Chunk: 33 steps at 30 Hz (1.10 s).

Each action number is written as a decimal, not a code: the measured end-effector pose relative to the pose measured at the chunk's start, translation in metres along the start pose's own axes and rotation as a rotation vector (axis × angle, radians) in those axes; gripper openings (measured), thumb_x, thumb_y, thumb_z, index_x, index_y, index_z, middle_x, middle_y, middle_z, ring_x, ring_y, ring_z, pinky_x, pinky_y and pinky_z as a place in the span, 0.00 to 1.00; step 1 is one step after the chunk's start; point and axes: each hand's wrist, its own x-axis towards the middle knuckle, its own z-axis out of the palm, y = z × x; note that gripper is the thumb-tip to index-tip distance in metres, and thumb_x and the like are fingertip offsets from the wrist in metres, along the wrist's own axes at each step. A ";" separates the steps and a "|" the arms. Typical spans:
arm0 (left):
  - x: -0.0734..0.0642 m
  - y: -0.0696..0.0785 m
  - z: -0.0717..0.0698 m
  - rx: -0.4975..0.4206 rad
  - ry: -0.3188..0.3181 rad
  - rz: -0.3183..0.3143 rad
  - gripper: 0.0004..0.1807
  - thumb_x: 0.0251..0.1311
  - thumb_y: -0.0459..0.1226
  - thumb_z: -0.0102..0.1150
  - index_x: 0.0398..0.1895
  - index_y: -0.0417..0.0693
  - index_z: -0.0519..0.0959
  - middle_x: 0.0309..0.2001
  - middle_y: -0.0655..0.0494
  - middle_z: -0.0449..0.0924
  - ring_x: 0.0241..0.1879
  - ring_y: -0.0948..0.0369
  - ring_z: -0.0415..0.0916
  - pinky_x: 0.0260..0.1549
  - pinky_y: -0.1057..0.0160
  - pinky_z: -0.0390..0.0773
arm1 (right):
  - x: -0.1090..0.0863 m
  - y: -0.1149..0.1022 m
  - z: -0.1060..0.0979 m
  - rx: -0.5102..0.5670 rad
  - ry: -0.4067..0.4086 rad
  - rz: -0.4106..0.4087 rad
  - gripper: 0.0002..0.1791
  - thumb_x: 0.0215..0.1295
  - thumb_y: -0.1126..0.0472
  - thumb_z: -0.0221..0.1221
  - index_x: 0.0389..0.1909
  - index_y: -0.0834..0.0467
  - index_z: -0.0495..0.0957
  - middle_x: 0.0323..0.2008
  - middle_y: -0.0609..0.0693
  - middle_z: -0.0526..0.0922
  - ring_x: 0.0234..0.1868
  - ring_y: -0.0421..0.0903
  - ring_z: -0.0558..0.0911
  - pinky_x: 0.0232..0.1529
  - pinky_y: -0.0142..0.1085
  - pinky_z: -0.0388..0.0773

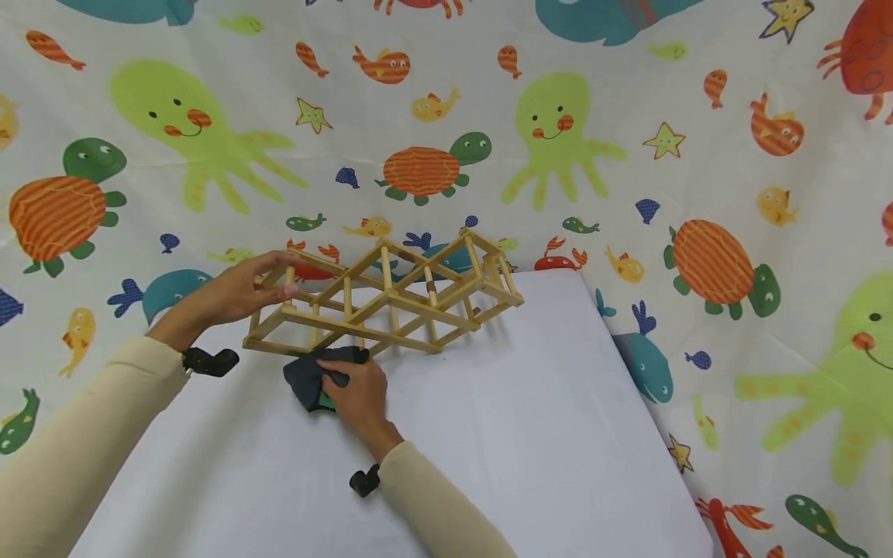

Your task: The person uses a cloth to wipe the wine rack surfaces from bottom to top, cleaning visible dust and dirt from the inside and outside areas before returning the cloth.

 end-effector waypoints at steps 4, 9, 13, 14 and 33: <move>0.001 0.000 0.006 -0.010 0.010 -0.006 0.34 0.76 0.51 0.62 0.79 0.53 0.66 0.83 0.36 0.57 0.80 0.28 0.52 0.69 0.17 0.56 | -0.002 -0.006 0.005 -0.018 0.109 -0.239 0.16 0.63 0.61 0.75 0.50 0.44 0.92 0.51 0.52 0.92 0.54 0.48 0.89 0.55 0.36 0.86; 0.000 0.000 0.007 -0.039 0.013 -0.021 0.34 0.76 0.50 0.63 0.79 0.53 0.66 0.83 0.36 0.56 0.80 0.28 0.52 0.68 0.17 0.57 | 0.007 -0.015 0.015 -0.150 0.152 -0.371 0.18 0.62 0.58 0.77 0.53 0.42 0.91 0.50 0.53 0.90 0.52 0.46 0.89 0.53 0.32 0.86; 0.001 0.000 0.008 -0.044 0.001 -0.016 0.34 0.75 0.51 0.63 0.79 0.54 0.66 0.84 0.37 0.55 0.81 0.29 0.51 0.70 0.18 0.57 | 0.006 -0.008 0.015 -0.273 0.113 -0.262 0.19 0.61 0.59 0.77 0.52 0.39 0.91 0.50 0.51 0.89 0.51 0.45 0.89 0.52 0.34 0.87; 0.002 0.001 0.008 -0.038 -0.001 -0.015 0.34 0.75 0.52 0.62 0.79 0.54 0.66 0.84 0.37 0.56 0.81 0.29 0.51 0.70 0.18 0.56 | 0.005 -0.005 0.014 -0.295 0.098 -0.219 0.19 0.61 0.59 0.77 0.52 0.38 0.91 0.50 0.51 0.89 0.51 0.45 0.89 0.51 0.35 0.87; 0.003 0.000 0.006 -0.006 -0.002 -0.004 0.35 0.75 0.52 0.62 0.80 0.53 0.65 0.83 0.35 0.56 0.80 0.28 0.52 0.69 0.17 0.56 | -0.008 0.020 -0.014 -0.159 0.079 -0.203 0.16 0.63 0.60 0.75 0.50 0.41 0.92 0.48 0.51 0.93 0.52 0.49 0.90 0.53 0.39 0.88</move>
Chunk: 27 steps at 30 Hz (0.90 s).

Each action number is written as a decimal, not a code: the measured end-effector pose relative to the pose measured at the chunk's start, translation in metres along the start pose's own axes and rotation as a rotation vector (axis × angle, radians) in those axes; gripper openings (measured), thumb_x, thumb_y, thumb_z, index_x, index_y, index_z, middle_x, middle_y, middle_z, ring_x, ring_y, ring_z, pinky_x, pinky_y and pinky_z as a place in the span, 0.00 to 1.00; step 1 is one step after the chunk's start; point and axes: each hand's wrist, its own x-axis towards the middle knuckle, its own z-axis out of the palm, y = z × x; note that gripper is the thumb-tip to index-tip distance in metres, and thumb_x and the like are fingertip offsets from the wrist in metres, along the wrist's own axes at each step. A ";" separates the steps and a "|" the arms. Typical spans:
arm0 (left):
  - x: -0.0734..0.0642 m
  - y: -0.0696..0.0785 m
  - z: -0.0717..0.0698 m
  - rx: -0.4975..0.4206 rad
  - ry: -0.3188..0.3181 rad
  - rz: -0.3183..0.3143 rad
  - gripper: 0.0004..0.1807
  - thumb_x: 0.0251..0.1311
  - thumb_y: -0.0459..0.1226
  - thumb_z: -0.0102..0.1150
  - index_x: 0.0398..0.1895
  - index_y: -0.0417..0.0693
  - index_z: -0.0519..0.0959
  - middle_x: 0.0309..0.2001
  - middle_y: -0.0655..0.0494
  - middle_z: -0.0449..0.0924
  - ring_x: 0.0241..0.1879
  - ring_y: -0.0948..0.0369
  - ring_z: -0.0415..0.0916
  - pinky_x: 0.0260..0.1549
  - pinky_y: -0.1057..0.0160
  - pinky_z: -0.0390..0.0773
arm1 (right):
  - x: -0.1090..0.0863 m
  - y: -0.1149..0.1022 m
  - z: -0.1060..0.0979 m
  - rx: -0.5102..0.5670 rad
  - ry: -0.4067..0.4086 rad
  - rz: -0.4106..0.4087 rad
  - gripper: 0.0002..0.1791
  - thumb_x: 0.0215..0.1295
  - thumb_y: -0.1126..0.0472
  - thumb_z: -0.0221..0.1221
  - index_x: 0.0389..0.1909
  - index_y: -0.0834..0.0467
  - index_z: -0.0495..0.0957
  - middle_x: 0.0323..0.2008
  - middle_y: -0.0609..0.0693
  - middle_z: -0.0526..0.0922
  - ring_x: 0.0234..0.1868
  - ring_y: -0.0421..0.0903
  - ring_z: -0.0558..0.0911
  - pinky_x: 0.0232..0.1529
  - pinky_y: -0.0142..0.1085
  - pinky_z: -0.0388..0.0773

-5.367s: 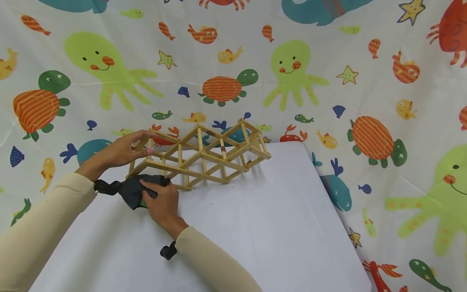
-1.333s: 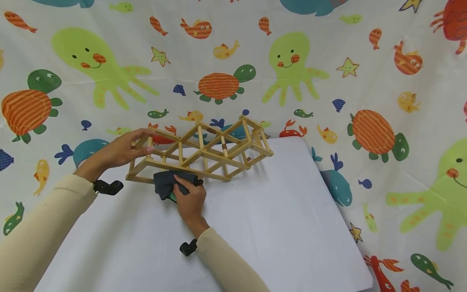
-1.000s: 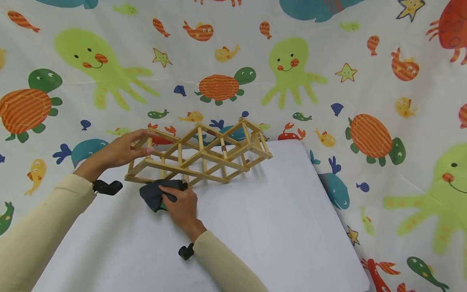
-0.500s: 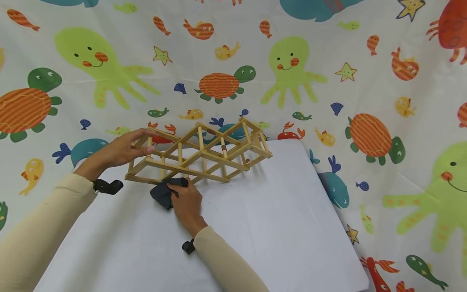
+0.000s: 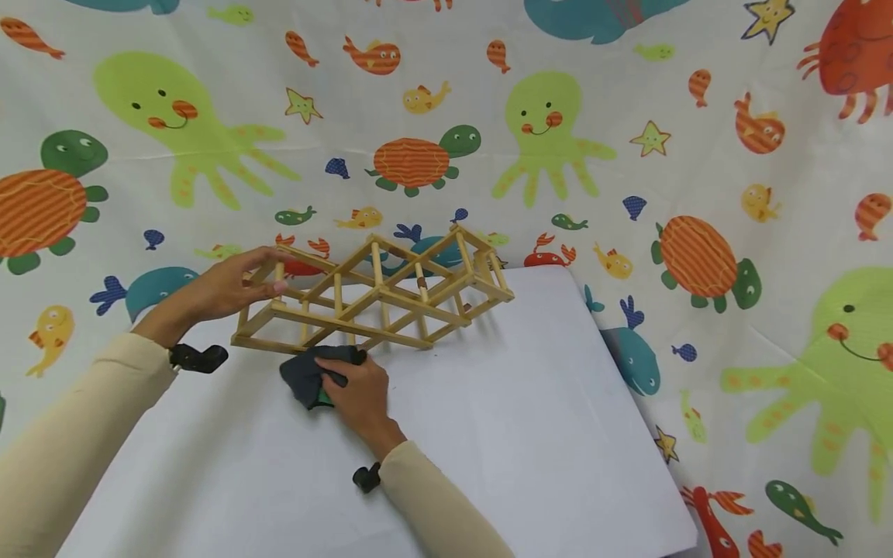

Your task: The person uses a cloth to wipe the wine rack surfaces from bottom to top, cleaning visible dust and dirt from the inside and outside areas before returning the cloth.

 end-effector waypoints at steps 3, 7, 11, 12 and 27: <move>-0.001 -0.001 0.000 -0.004 0.003 -0.003 0.35 0.75 0.52 0.62 0.79 0.52 0.65 0.83 0.34 0.56 0.80 0.28 0.52 0.69 0.17 0.56 | 0.005 -0.014 0.013 -0.052 -0.040 -0.026 0.16 0.64 0.57 0.75 0.51 0.39 0.92 0.47 0.49 0.93 0.50 0.48 0.89 0.49 0.35 0.87; 0.000 0.000 0.003 -0.015 -0.003 -0.007 0.34 0.76 0.51 0.62 0.79 0.53 0.66 0.83 0.35 0.55 0.81 0.28 0.51 0.70 0.17 0.55 | 0.007 -0.017 0.020 -0.114 -0.147 0.183 0.15 0.65 0.56 0.74 0.51 0.36 0.91 0.48 0.48 0.93 0.50 0.50 0.88 0.48 0.40 0.86; 0.000 -0.001 0.001 -0.005 0.001 -0.003 0.34 0.75 0.49 0.62 0.79 0.53 0.66 0.83 0.35 0.56 0.81 0.28 0.51 0.70 0.18 0.55 | 0.002 0.000 0.014 -0.109 -0.192 0.379 0.12 0.64 0.57 0.73 0.46 0.38 0.93 0.48 0.47 0.93 0.49 0.50 0.89 0.44 0.43 0.86; -0.001 -0.001 0.000 -0.004 0.003 0.000 0.34 0.75 0.50 0.62 0.79 0.53 0.66 0.83 0.35 0.57 0.81 0.28 0.51 0.70 0.17 0.55 | 0.001 0.005 0.012 -0.108 -0.193 0.415 0.12 0.63 0.57 0.74 0.45 0.39 0.93 0.48 0.47 0.93 0.49 0.50 0.89 0.43 0.43 0.86; -0.001 0.000 -0.001 -0.013 0.004 0.017 0.32 0.76 0.49 0.62 0.78 0.53 0.67 0.83 0.37 0.56 0.81 0.30 0.51 0.71 0.18 0.55 | 0.012 -0.007 0.013 -0.023 -0.213 0.187 0.12 0.68 0.52 0.72 0.50 0.33 0.91 0.45 0.39 0.93 0.48 0.45 0.87 0.49 0.37 0.83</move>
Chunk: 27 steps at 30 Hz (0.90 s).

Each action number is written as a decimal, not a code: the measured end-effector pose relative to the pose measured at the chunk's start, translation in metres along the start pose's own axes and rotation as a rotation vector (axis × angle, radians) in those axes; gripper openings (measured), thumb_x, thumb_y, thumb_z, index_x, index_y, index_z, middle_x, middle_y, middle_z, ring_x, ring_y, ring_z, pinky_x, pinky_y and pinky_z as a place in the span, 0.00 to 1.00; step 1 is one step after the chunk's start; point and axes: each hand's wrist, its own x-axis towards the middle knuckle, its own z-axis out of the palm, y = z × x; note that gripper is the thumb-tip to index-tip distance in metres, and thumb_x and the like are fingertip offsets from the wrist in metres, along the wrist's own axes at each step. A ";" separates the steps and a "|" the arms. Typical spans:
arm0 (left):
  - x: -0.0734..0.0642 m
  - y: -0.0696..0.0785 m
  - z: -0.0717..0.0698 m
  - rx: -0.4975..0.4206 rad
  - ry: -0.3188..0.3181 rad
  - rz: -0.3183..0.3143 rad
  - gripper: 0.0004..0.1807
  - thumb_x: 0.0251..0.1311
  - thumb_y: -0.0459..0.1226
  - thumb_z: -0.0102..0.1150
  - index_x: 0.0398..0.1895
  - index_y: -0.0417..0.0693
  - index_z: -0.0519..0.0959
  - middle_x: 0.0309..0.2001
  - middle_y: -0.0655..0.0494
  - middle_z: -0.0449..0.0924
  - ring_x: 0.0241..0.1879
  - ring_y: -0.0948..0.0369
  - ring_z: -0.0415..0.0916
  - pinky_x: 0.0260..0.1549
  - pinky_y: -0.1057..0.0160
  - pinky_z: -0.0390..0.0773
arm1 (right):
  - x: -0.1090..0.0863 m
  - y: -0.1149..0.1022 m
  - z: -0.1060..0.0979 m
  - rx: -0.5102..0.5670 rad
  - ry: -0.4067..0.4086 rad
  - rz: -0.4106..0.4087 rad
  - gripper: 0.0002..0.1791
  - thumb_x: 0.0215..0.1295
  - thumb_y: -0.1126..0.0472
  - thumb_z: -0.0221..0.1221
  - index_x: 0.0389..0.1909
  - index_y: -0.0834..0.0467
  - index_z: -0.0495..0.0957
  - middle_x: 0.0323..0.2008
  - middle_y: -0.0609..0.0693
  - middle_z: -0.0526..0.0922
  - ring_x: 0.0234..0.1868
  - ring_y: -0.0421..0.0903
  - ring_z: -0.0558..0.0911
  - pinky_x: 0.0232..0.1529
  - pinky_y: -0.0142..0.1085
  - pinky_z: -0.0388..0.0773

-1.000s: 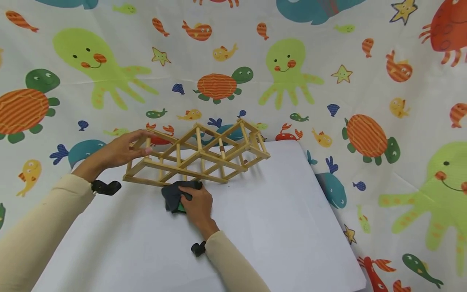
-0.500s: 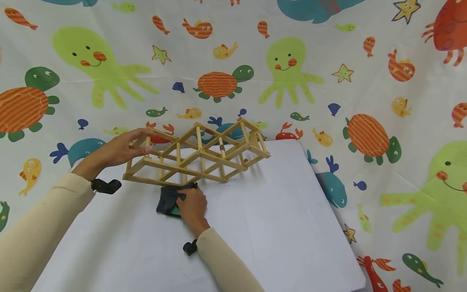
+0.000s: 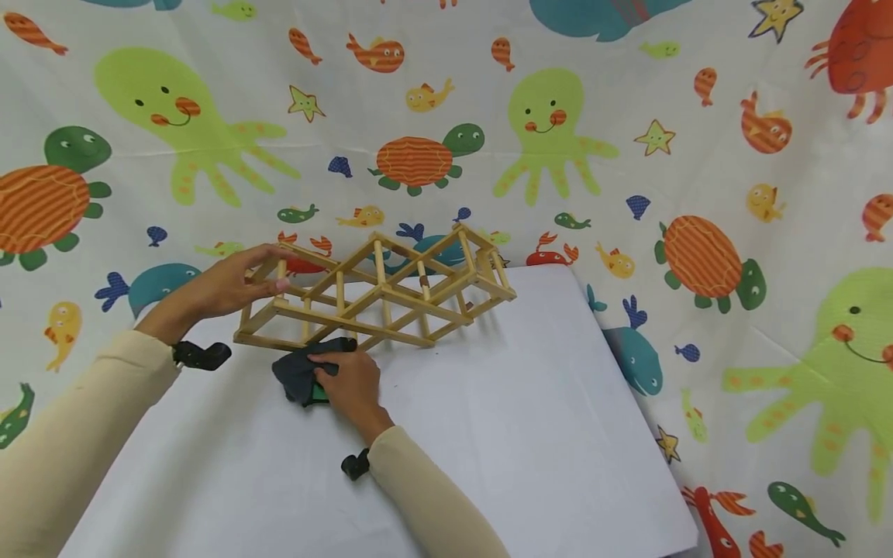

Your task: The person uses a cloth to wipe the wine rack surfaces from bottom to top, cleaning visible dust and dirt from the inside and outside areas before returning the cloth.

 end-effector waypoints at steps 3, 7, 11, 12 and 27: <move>0.002 0.000 0.000 0.000 -0.010 -0.002 0.33 0.76 0.51 0.61 0.78 0.54 0.66 0.83 0.37 0.56 0.81 0.29 0.51 0.70 0.18 0.55 | 0.001 0.004 -0.001 -0.005 -0.015 0.154 0.10 0.66 0.54 0.73 0.45 0.35 0.93 0.44 0.40 0.93 0.48 0.46 0.87 0.45 0.39 0.82; 0.004 0.002 -0.001 -0.002 -0.011 -0.005 0.34 0.75 0.54 0.61 0.78 0.54 0.66 0.83 0.37 0.56 0.81 0.29 0.51 0.70 0.17 0.55 | -0.001 0.019 -0.010 -0.011 -0.011 0.370 0.08 0.62 0.55 0.75 0.41 0.38 0.94 0.46 0.43 0.93 0.51 0.47 0.88 0.44 0.41 0.84; 0.006 0.001 0.001 -0.003 -0.023 -0.017 0.37 0.74 0.56 0.61 0.79 0.54 0.65 0.84 0.37 0.55 0.81 0.29 0.50 0.71 0.18 0.54 | -0.010 0.031 -0.022 0.034 0.037 0.379 0.10 0.62 0.56 0.75 0.42 0.38 0.94 0.46 0.44 0.93 0.52 0.49 0.88 0.51 0.45 0.85; 0.006 0.001 0.001 0.002 -0.028 -0.023 0.38 0.73 0.57 0.61 0.80 0.54 0.64 0.84 0.36 0.55 0.81 0.29 0.50 0.71 0.18 0.54 | -0.013 0.033 -0.025 0.049 0.060 0.353 0.11 0.62 0.56 0.75 0.43 0.37 0.94 0.45 0.43 0.93 0.52 0.49 0.88 0.53 0.47 0.85; 0.003 -0.006 -0.004 -0.007 -0.019 -0.038 0.38 0.74 0.56 0.62 0.80 0.55 0.64 0.84 0.36 0.54 0.81 0.28 0.49 0.69 0.17 0.54 | -0.009 0.050 -0.029 0.272 0.334 0.346 0.12 0.62 0.58 0.75 0.43 0.36 0.93 0.46 0.41 0.93 0.57 0.48 0.88 0.65 0.51 0.81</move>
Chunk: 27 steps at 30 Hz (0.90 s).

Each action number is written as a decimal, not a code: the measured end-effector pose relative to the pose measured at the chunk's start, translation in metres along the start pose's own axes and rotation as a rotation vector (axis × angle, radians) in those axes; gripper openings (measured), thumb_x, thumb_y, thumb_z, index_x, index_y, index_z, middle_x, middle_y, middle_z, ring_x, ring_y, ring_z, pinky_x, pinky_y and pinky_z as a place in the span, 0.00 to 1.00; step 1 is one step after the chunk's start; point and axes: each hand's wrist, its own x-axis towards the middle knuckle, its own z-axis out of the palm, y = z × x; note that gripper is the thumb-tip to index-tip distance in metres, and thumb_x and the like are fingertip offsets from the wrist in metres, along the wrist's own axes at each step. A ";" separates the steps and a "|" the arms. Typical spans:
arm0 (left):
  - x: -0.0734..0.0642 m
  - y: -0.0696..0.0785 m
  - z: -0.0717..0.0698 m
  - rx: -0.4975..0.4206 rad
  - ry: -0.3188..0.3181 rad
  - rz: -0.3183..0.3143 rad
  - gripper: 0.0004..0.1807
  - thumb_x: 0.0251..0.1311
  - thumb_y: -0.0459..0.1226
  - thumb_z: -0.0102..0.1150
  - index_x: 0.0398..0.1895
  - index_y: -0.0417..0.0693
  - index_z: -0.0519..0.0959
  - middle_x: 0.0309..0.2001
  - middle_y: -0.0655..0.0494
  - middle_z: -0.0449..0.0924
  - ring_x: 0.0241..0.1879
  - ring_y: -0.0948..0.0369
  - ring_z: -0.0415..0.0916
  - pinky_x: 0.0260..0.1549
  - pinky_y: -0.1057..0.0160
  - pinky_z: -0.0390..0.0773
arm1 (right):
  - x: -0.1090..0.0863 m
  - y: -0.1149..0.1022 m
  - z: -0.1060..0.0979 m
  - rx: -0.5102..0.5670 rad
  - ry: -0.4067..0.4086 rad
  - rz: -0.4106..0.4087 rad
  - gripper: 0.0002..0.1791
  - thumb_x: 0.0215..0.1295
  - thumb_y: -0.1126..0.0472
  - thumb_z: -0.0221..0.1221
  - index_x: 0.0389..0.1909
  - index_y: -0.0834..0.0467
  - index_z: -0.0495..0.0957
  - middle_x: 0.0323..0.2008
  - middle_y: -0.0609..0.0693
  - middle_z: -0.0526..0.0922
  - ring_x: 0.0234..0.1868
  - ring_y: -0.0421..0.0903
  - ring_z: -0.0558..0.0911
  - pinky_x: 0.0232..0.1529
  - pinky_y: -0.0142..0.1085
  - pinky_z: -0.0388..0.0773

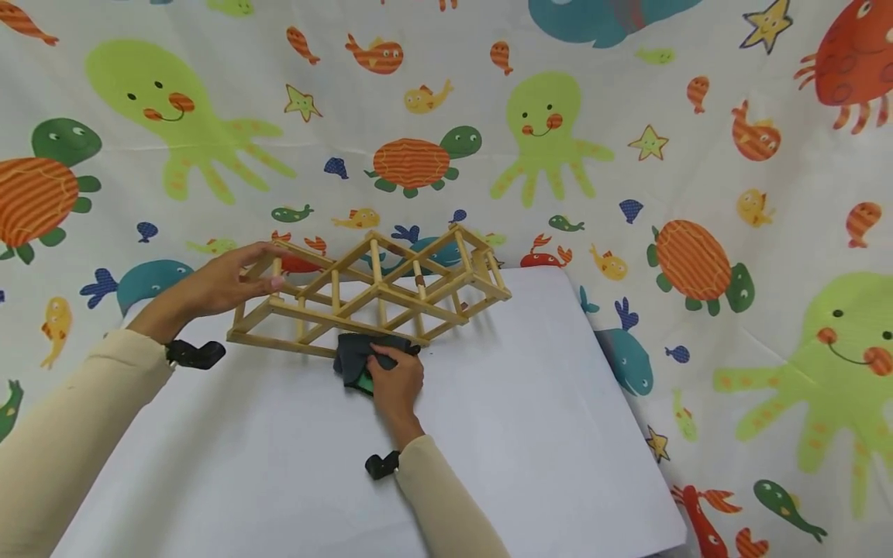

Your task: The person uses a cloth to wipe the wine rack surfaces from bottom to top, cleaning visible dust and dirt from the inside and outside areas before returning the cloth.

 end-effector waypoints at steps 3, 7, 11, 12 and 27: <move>0.000 -0.002 0.002 -0.002 -0.002 0.006 0.38 0.74 0.56 0.61 0.80 0.54 0.64 0.84 0.36 0.54 0.81 0.28 0.50 0.70 0.17 0.55 | -0.001 0.001 0.004 -0.097 -0.161 0.108 0.10 0.62 0.54 0.76 0.43 0.36 0.93 0.49 0.42 0.92 0.59 0.50 0.87 0.65 0.52 0.81; -0.001 -0.003 0.005 0.005 -0.004 0.023 0.38 0.74 0.55 0.61 0.80 0.52 0.64 0.83 0.35 0.56 0.80 0.28 0.51 0.71 0.18 0.54 | -0.005 -0.001 0.000 -0.084 -0.283 0.113 0.11 0.62 0.56 0.77 0.42 0.35 0.93 0.51 0.43 0.92 0.60 0.50 0.86 0.65 0.52 0.81; -0.001 -0.003 0.004 0.010 0.003 0.026 0.37 0.74 0.54 0.62 0.80 0.50 0.65 0.82 0.35 0.57 0.80 0.28 0.52 0.71 0.19 0.55 | -0.004 -0.004 -0.002 0.053 -0.171 0.069 0.13 0.63 0.58 0.76 0.44 0.34 0.92 0.50 0.40 0.92 0.61 0.47 0.86 0.72 0.52 0.76; -0.001 -0.002 0.004 0.010 0.002 0.024 0.37 0.74 0.54 0.62 0.80 0.50 0.65 0.83 0.35 0.57 0.80 0.29 0.52 0.71 0.19 0.55 | -0.003 -0.003 -0.001 0.069 -0.125 0.061 0.13 0.63 0.57 0.76 0.44 0.35 0.92 0.49 0.39 0.92 0.61 0.47 0.86 0.73 0.52 0.75; -0.002 0.001 0.002 0.004 0.011 0.032 0.36 0.74 0.56 0.61 0.79 0.54 0.66 0.82 0.37 0.58 0.80 0.29 0.52 0.70 0.18 0.55 | -0.007 -0.012 0.000 0.067 -0.056 0.068 0.14 0.64 0.60 0.75 0.44 0.36 0.93 0.48 0.41 0.93 0.60 0.48 0.87 0.72 0.51 0.76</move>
